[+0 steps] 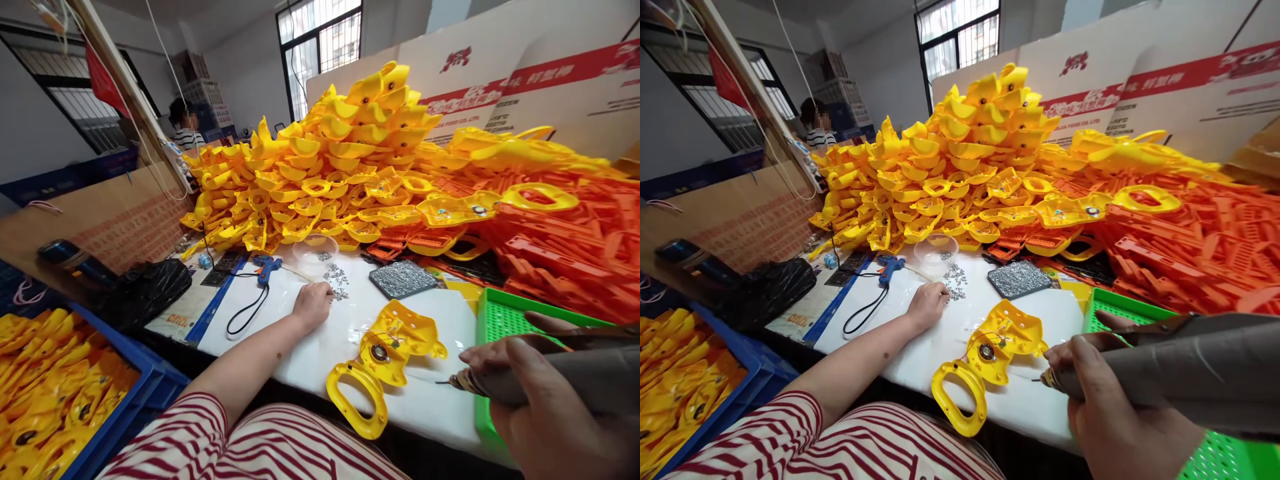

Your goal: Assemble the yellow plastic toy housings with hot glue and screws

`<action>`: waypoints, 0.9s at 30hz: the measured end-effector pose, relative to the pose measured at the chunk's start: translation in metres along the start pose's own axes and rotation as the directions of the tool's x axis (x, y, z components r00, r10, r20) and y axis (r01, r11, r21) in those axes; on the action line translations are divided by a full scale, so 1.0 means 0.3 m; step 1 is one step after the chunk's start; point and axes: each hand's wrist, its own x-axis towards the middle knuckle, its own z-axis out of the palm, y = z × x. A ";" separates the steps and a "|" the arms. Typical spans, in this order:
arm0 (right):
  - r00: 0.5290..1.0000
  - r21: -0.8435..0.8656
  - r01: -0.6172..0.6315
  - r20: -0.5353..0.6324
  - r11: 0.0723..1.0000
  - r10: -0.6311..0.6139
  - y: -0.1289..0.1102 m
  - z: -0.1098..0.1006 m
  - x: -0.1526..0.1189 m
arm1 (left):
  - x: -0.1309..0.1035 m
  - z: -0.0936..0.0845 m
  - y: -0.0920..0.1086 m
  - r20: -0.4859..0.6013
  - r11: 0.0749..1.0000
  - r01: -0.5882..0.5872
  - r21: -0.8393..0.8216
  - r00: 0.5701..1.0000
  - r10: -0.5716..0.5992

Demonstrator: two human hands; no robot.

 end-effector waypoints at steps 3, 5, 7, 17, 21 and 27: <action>0.992 0.012 -0.120 -0.021 0.993 0.121 -0.040 0.027 0.001 | 0.007 -0.012 -0.005 -0.022 0.999 0.003 -0.050 1.000 -0.004; 0.991 -0.003 -0.134 -0.015 0.991 0.134 -0.049 0.036 -0.002 | 0.008 -0.018 -0.006 -0.032 0.997 0.004 -0.082 0.999 -0.007; 0.994 -0.020 -0.113 -0.013 0.993 0.112 -0.043 0.035 -0.006 | 0.006 -0.020 -0.006 -0.038 0.994 0.009 -0.108 0.999 -0.014; 0.999 -0.014 -0.033 0.028 0.999 0.034 0.014 0.000 -0.002 | -0.007 -0.016 -0.006 -0.033 0.987 0.038 -0.153 0.998 -0.044; 0.999 -0.003 -0.004 0.042 1.000 0.004 0.006 0.003 -0.006 | -0.017 -0.023 -0.007 -0.060 0.982 0.041 -0.184 0.997 -0.053; 0.994 -0.034 0.051 0.096 0.998 -0.047 0.046 -0.023 -0.010 | -0.016 0.000 -0.018 -0.089 0.926 0.013 -0.376 0.995 -0.049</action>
